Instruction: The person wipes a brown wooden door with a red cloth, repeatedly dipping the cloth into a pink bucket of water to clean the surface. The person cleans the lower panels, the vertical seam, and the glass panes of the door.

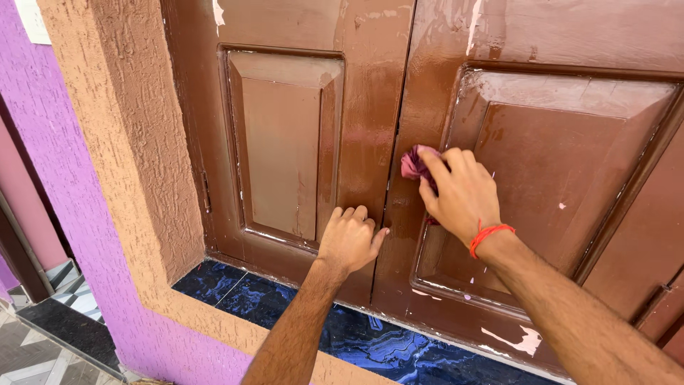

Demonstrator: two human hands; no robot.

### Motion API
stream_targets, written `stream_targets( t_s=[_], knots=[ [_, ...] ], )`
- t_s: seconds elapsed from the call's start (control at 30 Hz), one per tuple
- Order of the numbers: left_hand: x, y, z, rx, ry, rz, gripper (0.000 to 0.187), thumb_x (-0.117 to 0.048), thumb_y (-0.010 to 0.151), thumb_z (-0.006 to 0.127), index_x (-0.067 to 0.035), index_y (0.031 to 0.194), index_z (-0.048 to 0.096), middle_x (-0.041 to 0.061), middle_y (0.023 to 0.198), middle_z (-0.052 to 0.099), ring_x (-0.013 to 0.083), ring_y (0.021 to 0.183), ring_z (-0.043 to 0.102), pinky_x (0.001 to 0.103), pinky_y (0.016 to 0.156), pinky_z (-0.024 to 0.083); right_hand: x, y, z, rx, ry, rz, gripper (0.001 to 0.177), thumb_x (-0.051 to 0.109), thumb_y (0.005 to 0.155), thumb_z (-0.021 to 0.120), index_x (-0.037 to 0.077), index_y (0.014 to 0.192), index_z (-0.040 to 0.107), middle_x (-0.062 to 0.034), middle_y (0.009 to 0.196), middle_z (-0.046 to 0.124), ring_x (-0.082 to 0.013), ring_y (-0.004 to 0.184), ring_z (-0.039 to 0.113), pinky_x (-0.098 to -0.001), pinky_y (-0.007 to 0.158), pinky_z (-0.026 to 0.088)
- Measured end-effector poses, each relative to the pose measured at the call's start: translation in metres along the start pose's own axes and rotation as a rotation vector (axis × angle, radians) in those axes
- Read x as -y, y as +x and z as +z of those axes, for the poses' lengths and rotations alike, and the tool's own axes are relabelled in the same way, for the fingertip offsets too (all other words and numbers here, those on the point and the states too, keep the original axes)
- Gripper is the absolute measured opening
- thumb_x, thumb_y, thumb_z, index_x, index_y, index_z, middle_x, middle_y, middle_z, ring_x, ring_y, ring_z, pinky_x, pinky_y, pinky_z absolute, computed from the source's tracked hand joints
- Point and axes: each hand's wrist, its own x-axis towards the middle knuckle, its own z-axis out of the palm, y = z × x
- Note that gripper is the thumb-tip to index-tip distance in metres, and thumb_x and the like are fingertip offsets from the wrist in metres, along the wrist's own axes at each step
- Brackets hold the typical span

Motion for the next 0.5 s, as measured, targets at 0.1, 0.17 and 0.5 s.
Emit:
stream_targets(
  t_s=[0.1, 0.17, 0.5],
  knots=[
    [0.001, 0.002, 0.002, -0.012, -0.014, 0.019, 0.043, -0.040, 0.096, 0.062, -0.005, 0.073, 0.076, 0.012, 0.080, 0.062, 0.0283, 0.079, 0.064, 0.045, 0.082, 0.045, 0.000, 0.010, 0.004, 0.009, 0.040, 0.071, 0.044, 0.024, 0.091, 0.073, 0.010, 0.132, 0.067, -0.0104, 0.097, 0.057, -0.0268, 0.088, 0.061, -0.0409, 0.072, 0.055],
    [0.002, 0.002, 0.004, -0.030, -0.036, 0.037, 0.044, -0.038, 0.095, 0.062, -0.005, 0.070, 0.075, 0.013, 0.077, 0.064, 0.0298, 0.076, 0.067, 0.046, 0.078, 0.049, 0.003, 0.010, 0.009, 0.001, 0.054, 0.073, 0.042, 0.025, 0.092, 0.073, 0.010, 0.131, 0.068, -0.0102, 0.097, 0.056, -0.0257, 0.089, 0.061, -0.0403, 0.071, 0.055],
    [0.012, -0.013, 0.016, 0.384, -0.038, 0.081, 0.040, -0.036, 0.093, 0.056, -0.008, 0.071, 0.074, 0.019, 0.071, 0.072, 0.0372, 0.069, 0.072, 0.050, 0.068, 0.057, 0.044, -0.032, 0.047, 0.019, 0.048, -0.032, 0.042, 0.020, 0.087, 0.074, 0.001, 0.124, 0.069, -0.0085, 0.097, 0.057, -0.0252, 0.093, 0.060, -0.0370, 0.071, 0.056]
  ],
)
